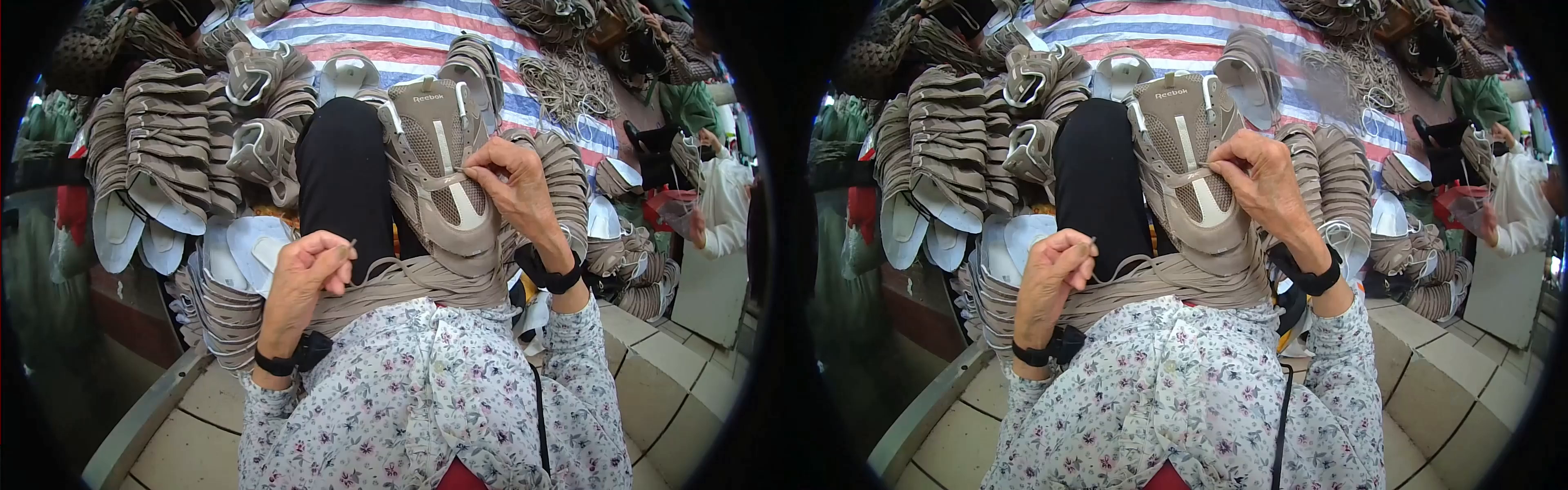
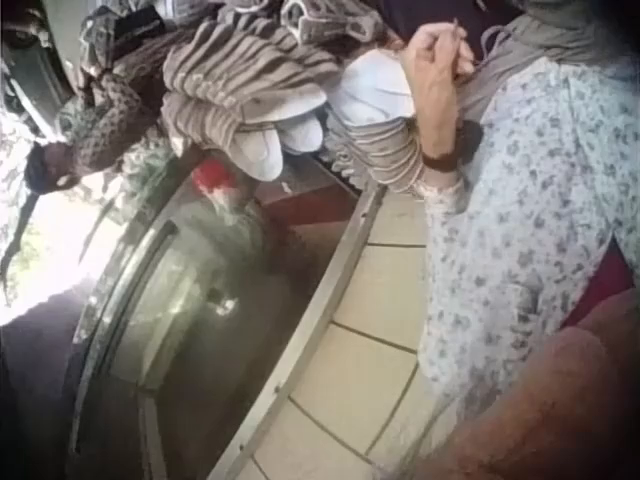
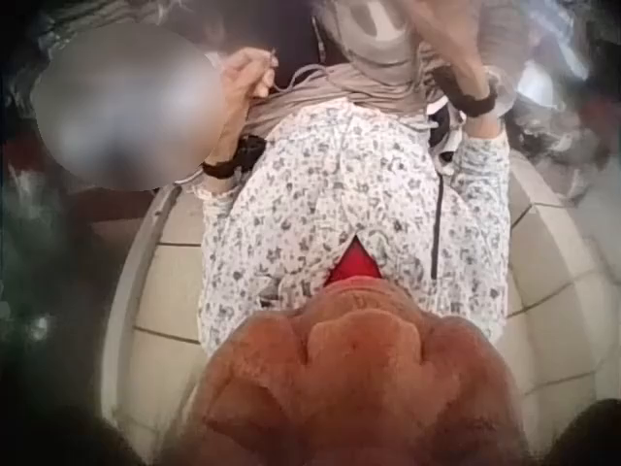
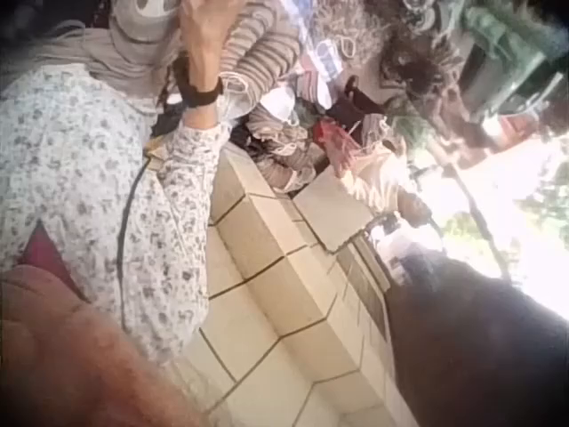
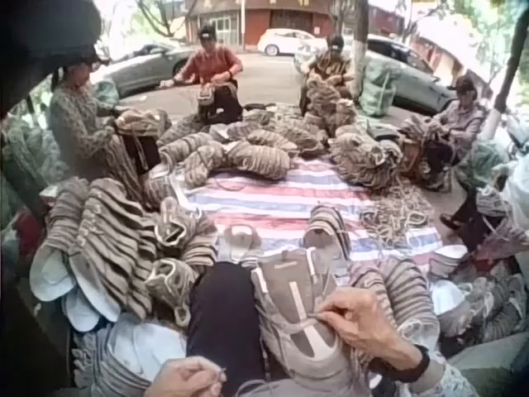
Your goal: The person stitches and laces shoe uppers by hand with a needle, assembling shoe components.
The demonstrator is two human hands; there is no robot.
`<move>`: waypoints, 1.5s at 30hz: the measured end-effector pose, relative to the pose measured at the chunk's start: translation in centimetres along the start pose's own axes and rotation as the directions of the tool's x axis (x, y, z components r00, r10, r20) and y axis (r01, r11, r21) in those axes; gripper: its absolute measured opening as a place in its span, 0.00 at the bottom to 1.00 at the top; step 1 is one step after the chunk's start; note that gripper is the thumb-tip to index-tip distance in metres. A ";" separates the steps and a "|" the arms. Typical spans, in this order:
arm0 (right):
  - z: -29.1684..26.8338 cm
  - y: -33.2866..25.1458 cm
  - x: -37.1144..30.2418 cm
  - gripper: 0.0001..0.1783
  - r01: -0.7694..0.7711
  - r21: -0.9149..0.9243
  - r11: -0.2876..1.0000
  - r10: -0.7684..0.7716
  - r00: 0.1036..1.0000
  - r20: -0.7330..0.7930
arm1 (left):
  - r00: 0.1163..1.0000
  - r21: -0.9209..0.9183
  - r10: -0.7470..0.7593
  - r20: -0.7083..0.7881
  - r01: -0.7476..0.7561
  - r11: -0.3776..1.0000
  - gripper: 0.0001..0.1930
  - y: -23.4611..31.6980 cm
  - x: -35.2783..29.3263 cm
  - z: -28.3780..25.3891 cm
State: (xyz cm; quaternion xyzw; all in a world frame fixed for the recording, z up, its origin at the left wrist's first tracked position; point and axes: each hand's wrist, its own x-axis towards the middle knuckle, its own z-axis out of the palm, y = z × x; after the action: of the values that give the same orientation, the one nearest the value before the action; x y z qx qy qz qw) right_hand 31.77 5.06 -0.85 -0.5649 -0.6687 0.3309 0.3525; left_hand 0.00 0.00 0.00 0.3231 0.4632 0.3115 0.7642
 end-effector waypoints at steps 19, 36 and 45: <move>-0.3 -1.6 0.1 0.06 0.140 -0.127 0.982 -0.136 0.990 0.037 | 0.996 0.039 -0.080 0.040 0.078 0.996 0.10 -0.7 1.7 0.1; -0.7 -2.8 0.0 0.10 0.006 -0.078 0.997 -0.002 0.999 0.051 | 0.989 -0.101 -0.070 0.129 0.084 0.991 0.10 -0.6 1.6 -1.1; 1.1 -3.8 -0.2 0.07 0.161 -0.357 0.920 -0.166 0.986 0.019 | 0.981 -0.144 -0.085 0.172 0.111 0.983 0.11 -0.7 1.9 -1.4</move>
State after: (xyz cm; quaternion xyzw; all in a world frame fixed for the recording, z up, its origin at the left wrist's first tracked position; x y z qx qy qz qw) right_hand 28.85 4.23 1.75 -0.5636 -0.7604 0.1702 0.2741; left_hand -0.45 1.32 -1.97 0.2649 0.3884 0.2802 0.8369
